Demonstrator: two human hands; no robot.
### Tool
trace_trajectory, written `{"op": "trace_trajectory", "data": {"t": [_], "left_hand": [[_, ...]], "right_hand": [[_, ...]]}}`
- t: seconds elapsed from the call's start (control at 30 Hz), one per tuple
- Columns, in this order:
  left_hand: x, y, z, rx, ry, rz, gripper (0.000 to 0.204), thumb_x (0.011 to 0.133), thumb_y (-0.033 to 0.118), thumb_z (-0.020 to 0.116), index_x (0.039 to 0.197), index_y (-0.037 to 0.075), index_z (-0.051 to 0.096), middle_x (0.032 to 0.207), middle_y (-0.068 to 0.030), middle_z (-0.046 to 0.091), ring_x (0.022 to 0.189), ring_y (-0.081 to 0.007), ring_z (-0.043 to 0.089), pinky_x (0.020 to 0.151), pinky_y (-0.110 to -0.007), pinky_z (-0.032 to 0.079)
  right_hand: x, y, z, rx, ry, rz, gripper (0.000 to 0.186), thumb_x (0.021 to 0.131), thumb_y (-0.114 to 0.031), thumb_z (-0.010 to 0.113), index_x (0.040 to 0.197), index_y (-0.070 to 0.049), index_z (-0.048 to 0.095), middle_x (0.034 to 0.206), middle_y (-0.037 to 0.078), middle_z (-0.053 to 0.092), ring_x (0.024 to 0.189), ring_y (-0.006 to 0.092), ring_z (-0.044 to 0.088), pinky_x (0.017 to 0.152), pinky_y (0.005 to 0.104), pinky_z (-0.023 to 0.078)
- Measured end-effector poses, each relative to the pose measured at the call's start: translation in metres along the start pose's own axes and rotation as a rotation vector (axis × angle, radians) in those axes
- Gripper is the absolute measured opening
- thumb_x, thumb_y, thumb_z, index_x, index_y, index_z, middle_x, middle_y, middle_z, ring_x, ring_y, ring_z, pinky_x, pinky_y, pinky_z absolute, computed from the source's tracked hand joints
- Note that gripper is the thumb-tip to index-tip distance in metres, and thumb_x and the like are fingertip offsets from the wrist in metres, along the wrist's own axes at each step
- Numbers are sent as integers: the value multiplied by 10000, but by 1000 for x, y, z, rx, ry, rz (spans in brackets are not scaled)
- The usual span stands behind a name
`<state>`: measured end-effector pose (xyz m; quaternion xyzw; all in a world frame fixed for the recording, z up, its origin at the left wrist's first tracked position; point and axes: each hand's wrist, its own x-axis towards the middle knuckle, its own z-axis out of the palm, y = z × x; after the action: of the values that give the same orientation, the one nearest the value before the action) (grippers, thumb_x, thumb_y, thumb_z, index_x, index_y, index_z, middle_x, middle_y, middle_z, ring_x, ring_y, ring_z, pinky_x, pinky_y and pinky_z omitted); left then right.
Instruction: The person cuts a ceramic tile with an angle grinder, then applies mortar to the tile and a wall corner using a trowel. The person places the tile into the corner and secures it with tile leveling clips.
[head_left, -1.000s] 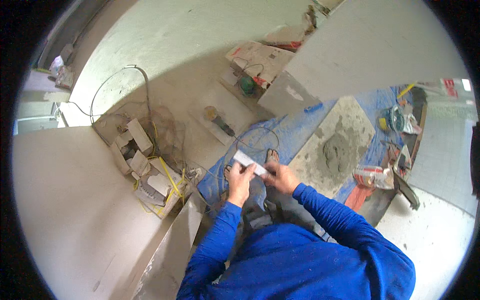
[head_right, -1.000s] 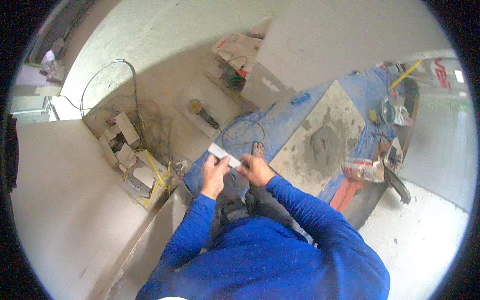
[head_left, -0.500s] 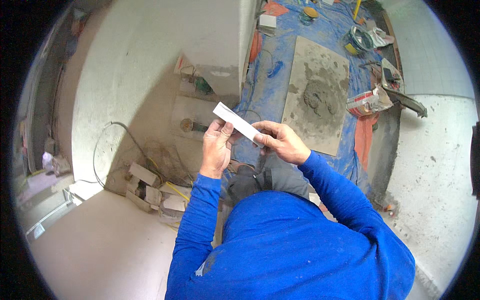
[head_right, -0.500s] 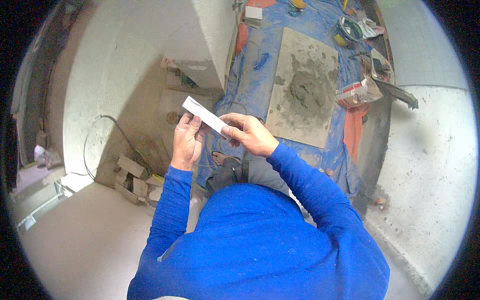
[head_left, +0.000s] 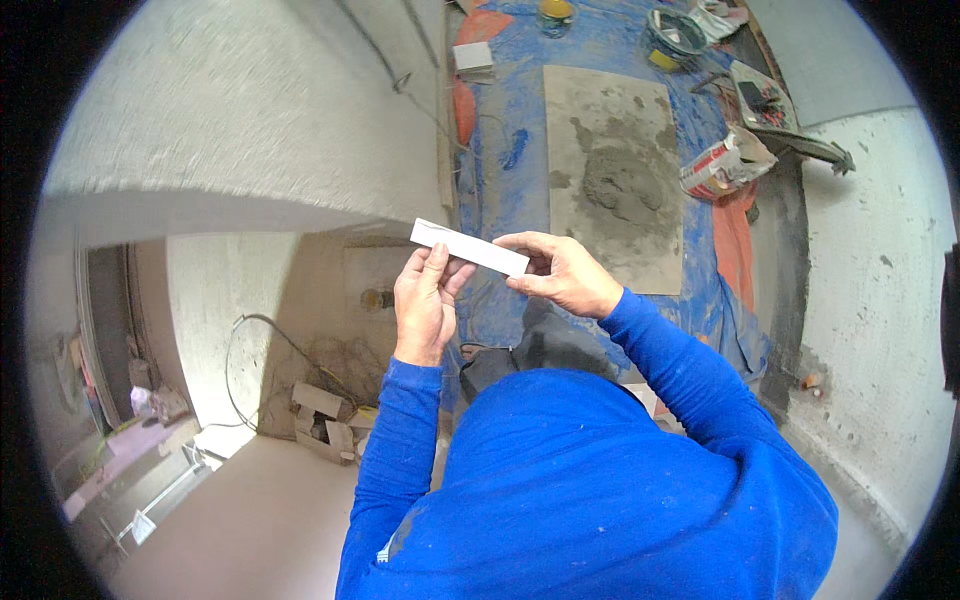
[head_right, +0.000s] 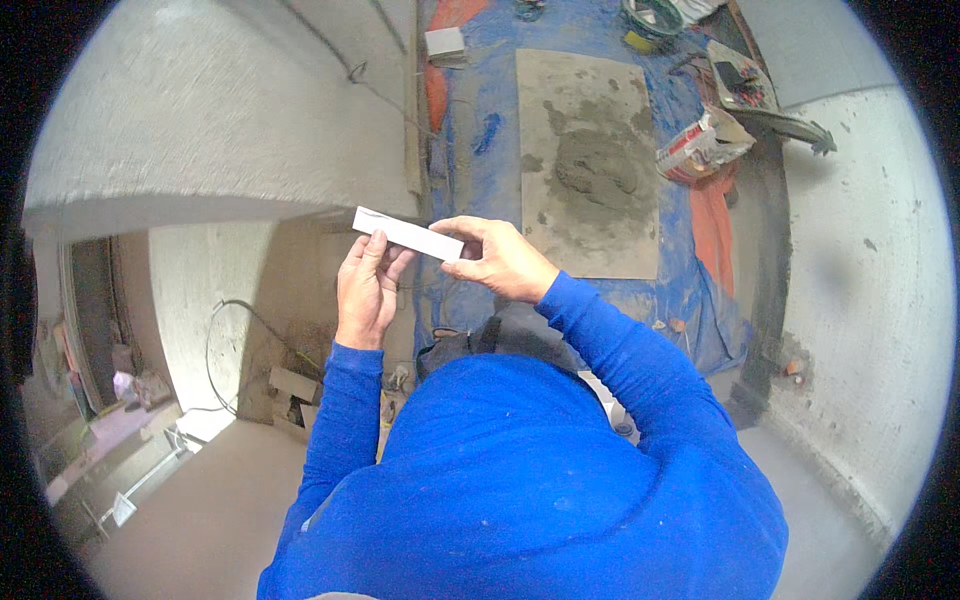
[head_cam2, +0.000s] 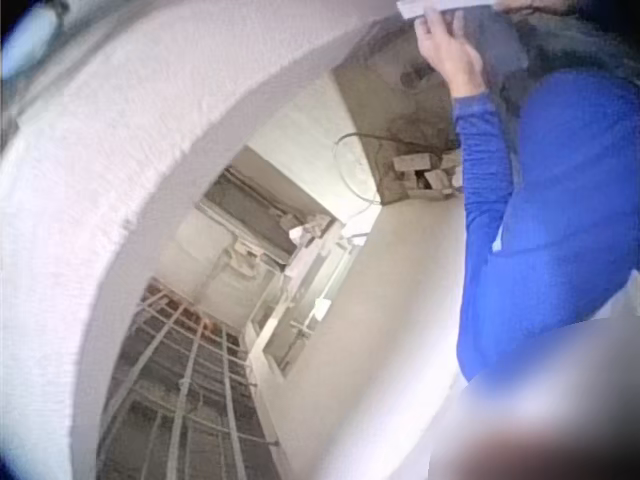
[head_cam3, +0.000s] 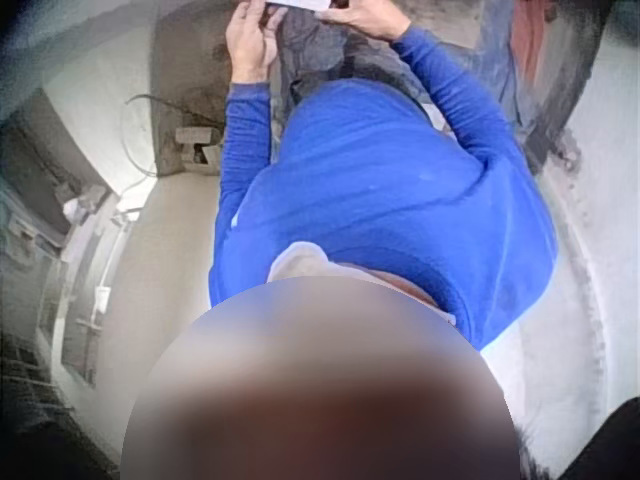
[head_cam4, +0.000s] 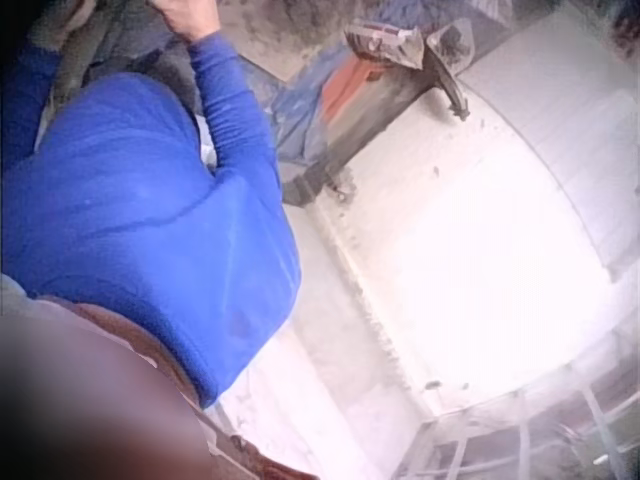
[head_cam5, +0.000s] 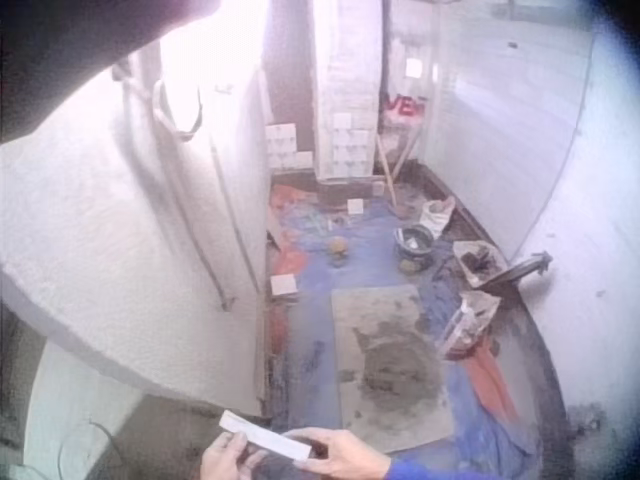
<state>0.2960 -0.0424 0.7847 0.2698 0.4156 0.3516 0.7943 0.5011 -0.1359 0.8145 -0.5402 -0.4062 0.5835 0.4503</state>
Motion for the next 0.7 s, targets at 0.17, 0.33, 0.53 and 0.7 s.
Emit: {"op": "trace_trajectory", "data": {"t": [0.17, 0.33, 0.53, 0.7], "left_hand": [[23, -10, 40, 41, -35, -47, 200, 1039, 165, 621, 1155, 10, 572, 1166, -123, 668, 1079, -197, 670, 963, -376, 581], [40, -61, 86, 106, -131, -186, 570, 999, 52, 622, 1480, 60, 315, 1381, -201, 555, 1292, -275, 552, 1100, -466, 471], [77, -89, 122, 174, -126, -424, 536, 1016, 32, 579, 1483, 88, 322, 1377, -232, 555, 1261, -332, 594, 1060, -478, 509], [132, -89, 155, 190, -183, -415, 333, 1042, 148, 591, 1344, 112, 458, 1071, -87, 609, 925, -220, 634, 841, -392, 574]], "right_hand": [[-7, 6, -38, 33, 123, -2, 480, 871, -82, 741, 1330, 4, 628, 1014, 53, 721, 834, 97, 643, 769, 285, 551], [-21, 49, -63, 9, 306, -81, 451, 860, -60, 741, 1294, -12, 627, 1035, 66, 719, 895, 123, 666, 798, 303, 562], [-54, 68, -85, 17, 466, 68, 473, 873, -98, 717, 1336, -75, 622, 963, 97, 741, 835, 171, 703, 774, 340, 576], [-62, 68, -116, 24, 568, 128, 443, 900, -129, 715, 1332, -72, 633, 906, 79, 734, 762, 151, 673, 723, 338, 559]]}}
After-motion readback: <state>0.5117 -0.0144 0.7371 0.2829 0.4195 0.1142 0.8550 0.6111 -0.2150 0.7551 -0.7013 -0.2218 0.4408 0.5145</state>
